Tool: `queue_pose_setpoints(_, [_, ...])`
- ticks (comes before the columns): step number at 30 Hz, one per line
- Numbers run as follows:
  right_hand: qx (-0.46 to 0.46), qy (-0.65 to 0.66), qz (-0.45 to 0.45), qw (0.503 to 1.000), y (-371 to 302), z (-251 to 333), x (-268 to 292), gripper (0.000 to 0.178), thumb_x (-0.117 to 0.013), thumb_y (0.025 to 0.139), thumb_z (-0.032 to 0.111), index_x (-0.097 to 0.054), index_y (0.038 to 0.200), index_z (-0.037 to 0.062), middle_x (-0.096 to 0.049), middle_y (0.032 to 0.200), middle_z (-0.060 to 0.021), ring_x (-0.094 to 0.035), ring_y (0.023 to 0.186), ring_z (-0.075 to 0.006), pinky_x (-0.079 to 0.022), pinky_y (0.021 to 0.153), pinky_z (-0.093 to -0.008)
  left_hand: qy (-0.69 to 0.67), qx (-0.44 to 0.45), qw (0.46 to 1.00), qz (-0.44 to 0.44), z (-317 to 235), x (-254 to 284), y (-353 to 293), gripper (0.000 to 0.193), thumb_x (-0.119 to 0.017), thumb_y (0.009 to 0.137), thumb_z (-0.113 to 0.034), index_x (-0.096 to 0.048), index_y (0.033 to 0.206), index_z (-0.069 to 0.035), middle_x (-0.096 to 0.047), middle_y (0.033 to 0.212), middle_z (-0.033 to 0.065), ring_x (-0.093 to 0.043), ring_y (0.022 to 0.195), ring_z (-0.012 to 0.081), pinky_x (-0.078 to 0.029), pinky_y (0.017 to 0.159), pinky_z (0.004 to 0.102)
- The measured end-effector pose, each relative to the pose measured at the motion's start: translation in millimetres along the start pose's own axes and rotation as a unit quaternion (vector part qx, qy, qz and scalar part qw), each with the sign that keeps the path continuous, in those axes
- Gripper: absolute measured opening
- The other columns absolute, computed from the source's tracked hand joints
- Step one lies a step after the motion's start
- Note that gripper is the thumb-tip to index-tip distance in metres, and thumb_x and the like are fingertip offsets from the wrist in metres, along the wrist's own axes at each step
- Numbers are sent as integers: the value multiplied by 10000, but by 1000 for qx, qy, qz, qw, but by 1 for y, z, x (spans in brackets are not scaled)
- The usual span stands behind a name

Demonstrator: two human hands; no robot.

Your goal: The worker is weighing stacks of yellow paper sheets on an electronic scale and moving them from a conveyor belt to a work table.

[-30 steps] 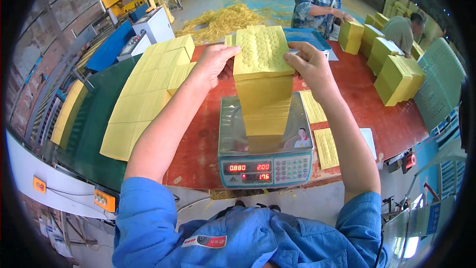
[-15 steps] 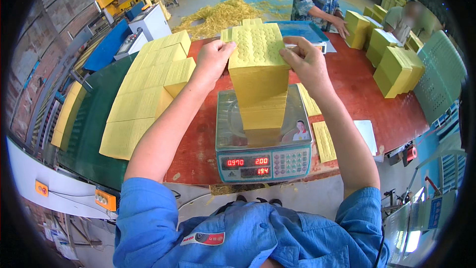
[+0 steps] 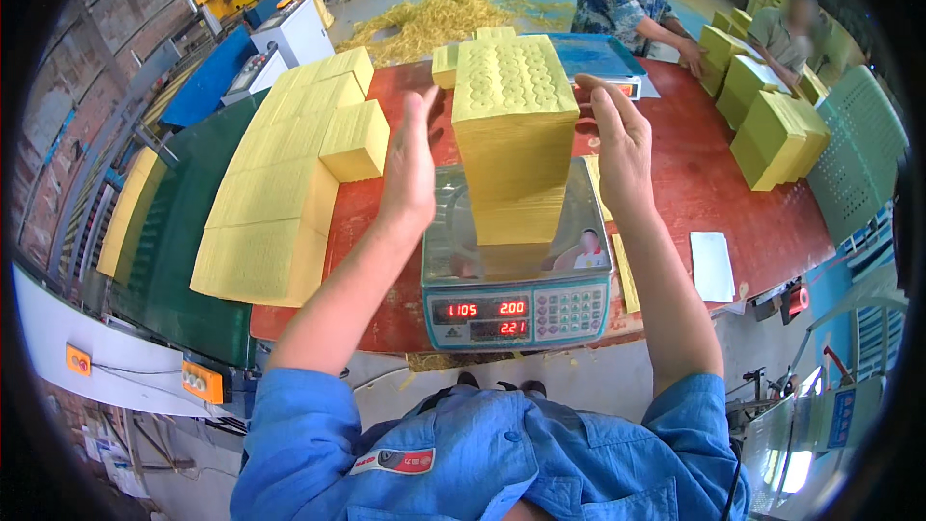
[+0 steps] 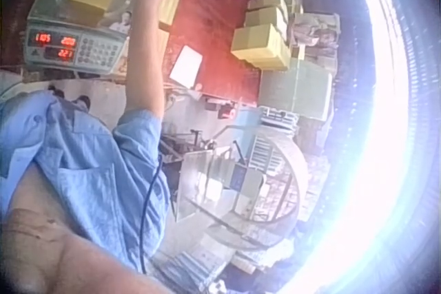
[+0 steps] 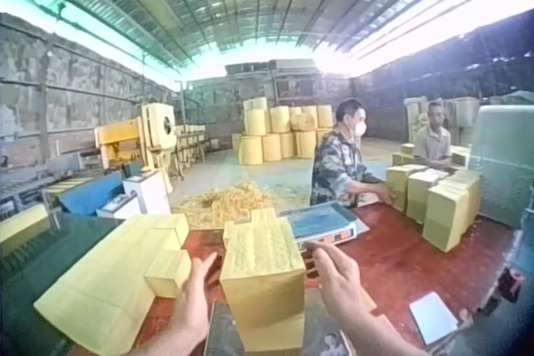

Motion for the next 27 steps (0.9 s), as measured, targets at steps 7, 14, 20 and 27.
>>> queue_pose_setpoints(7, [98,-86,-9,991,-14,7,-11,250,-504,987,91,-644,1155,-31,-629,1012,-55,-582,911,-116,-469,829,-253,-60,19,991,121,-1,-44,-27,695,-231,1042,-518,-327,1448,38,-355,1514,134,-320,1394,199,-217,1159,362])
queue_pose_setpoints(14, [86,-37,-51,994,-41,21,20,258,-488,983,82,-631,1156,-46,-649,1031,-75,-594,882,-131,-483,817,-278,-5,-43,999,-18,-14,-32,-46,741,-251,1023,-556,-187,1527,-16,-214,1588,143,-217,1456,260,-146,1185,408])
queue_pose_setpoints(20, [-27,-27,-76,996,-140,16,80,251,-438,992,88,-635,1046,-57,-661,946,-95,-605,861,-141,-486,795,-285,11,-41,989,-145,-8,76,-108,653,-293,1033,-459,-268,1488,7,-359,1494,218,-431,1331,331,-353,1083,444])
queue_pose_setpoints(27, [-203,32,-67,976,-219,-51,120,231,-497,992,124,-657,1029,-38,-671,941,-89,-636,804,-157,-504,742,-287,22,-15,945,-325,13,133,-182,560,-362,1019,-451,-434,1333,7,-518,1331,208,-587,1095,289,-468,922,387])
Point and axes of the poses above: each hand's wrist, its own y-axis towards the middle knuckle, its own x-axis out of the back of the hand, z = x × y, the point moved 8 cm from there along y, towards the middle knuckle
